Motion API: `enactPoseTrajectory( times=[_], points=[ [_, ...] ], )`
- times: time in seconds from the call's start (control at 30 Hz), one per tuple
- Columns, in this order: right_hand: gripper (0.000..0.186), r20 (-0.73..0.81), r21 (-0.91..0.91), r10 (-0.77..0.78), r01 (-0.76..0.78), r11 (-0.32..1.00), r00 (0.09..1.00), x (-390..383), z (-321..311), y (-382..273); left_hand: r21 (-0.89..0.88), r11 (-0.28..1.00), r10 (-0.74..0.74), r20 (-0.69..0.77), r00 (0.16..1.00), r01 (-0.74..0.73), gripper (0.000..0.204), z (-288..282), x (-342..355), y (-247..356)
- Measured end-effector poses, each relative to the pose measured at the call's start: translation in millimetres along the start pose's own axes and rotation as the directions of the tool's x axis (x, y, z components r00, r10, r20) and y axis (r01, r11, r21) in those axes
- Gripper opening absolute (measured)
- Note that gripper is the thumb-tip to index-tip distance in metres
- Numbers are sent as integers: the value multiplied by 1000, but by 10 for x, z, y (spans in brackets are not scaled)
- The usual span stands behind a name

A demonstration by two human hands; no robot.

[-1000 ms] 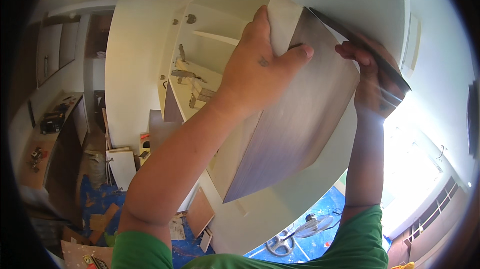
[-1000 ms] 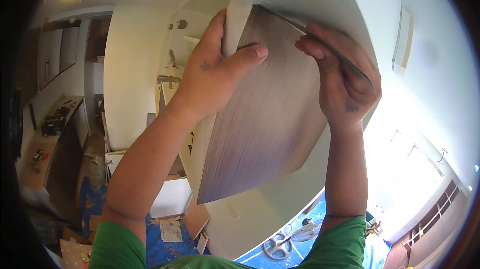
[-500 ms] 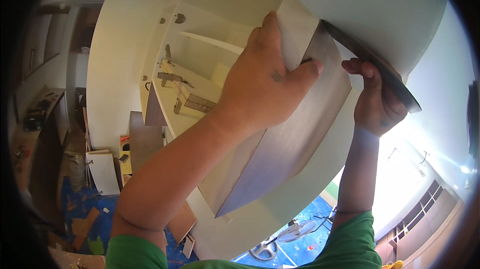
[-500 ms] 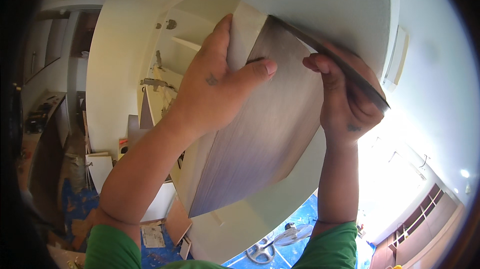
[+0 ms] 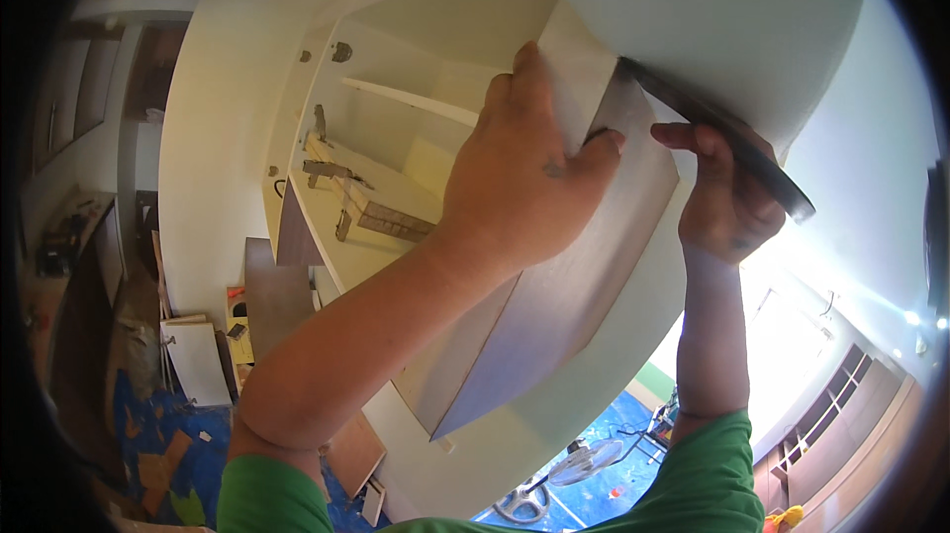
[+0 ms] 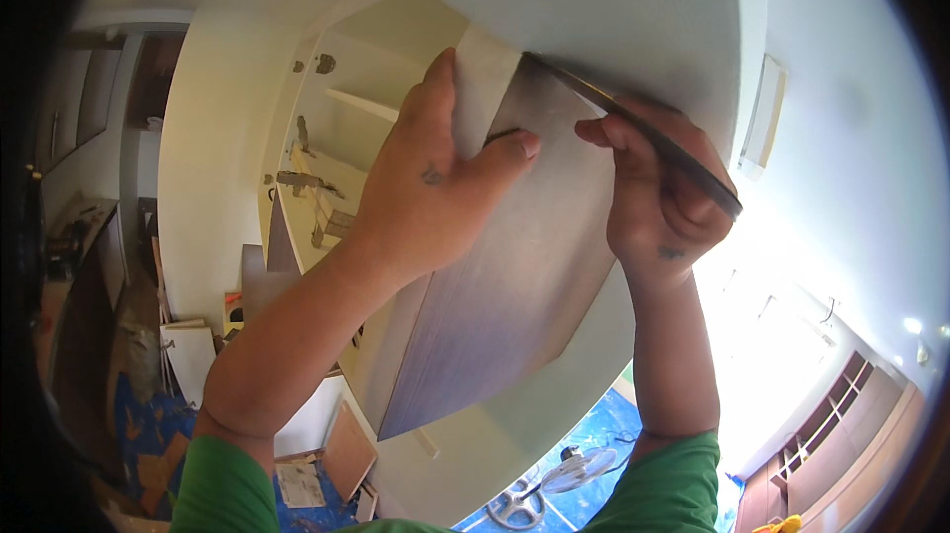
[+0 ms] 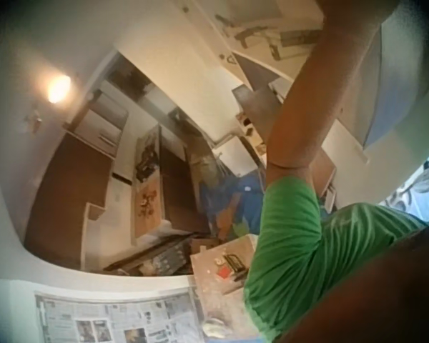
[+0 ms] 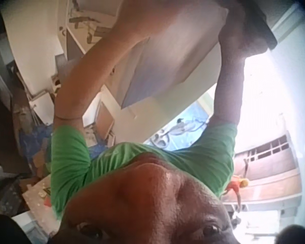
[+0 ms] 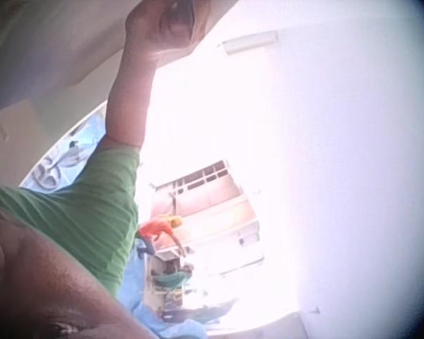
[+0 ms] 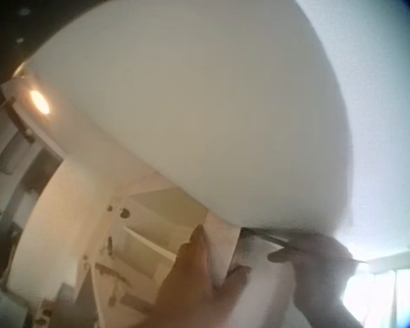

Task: The person positions a wooden cabinet door against an upper cabinet frame and uses a small rectangular tool to press and align the door edges. They repeatedly adjust the door's position and apply pressure along the seams to ensure a flush fit.

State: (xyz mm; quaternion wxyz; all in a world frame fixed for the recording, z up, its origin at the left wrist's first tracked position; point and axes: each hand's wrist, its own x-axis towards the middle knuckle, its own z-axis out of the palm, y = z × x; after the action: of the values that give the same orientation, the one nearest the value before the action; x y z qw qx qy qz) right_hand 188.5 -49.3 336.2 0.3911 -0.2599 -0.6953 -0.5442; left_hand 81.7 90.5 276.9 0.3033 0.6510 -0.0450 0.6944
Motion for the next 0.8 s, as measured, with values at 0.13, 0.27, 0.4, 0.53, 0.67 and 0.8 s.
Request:
enactPoseTrajectory(
  times=[0.13, 0.27, 0.4, 0.53, 0.67, 0.8],
  points=[
    [11, 39, 63, 46, -49, 997, 998, 22, -38, 8, 5, 999, -34, 41, 999, 33, 76, -7, 28, 16],
    [15, 74, 124, 207, -215, 969, 976, 9, -138, -83, -110, 993, -29, 74, 997, 37, 81, -32, 51, -25],
    [18, 52, 117, 151, -156, 981, 987, -58, -247, -40, -98, 995, -25, 91, 996, 34, 91, -8, 60, -51],
    [21, 68, 132, 134, -142, 981, 989, -29, -255, -50, -126, 992, -8, 66, 998, 16, 76, 17, 57, -99],
    [23, 13, 116, 162, -162, 980, 987, -150, -107, 140, -176, 984, 20, 88, 996, -4, 74, 47, 48, -59],
    [21, 27, 39, 149, -150, 988, 989, -123, -109, 51, -149, 989, -5, 81, 997, 17, 74, 15, 51, -101]
  ],
)
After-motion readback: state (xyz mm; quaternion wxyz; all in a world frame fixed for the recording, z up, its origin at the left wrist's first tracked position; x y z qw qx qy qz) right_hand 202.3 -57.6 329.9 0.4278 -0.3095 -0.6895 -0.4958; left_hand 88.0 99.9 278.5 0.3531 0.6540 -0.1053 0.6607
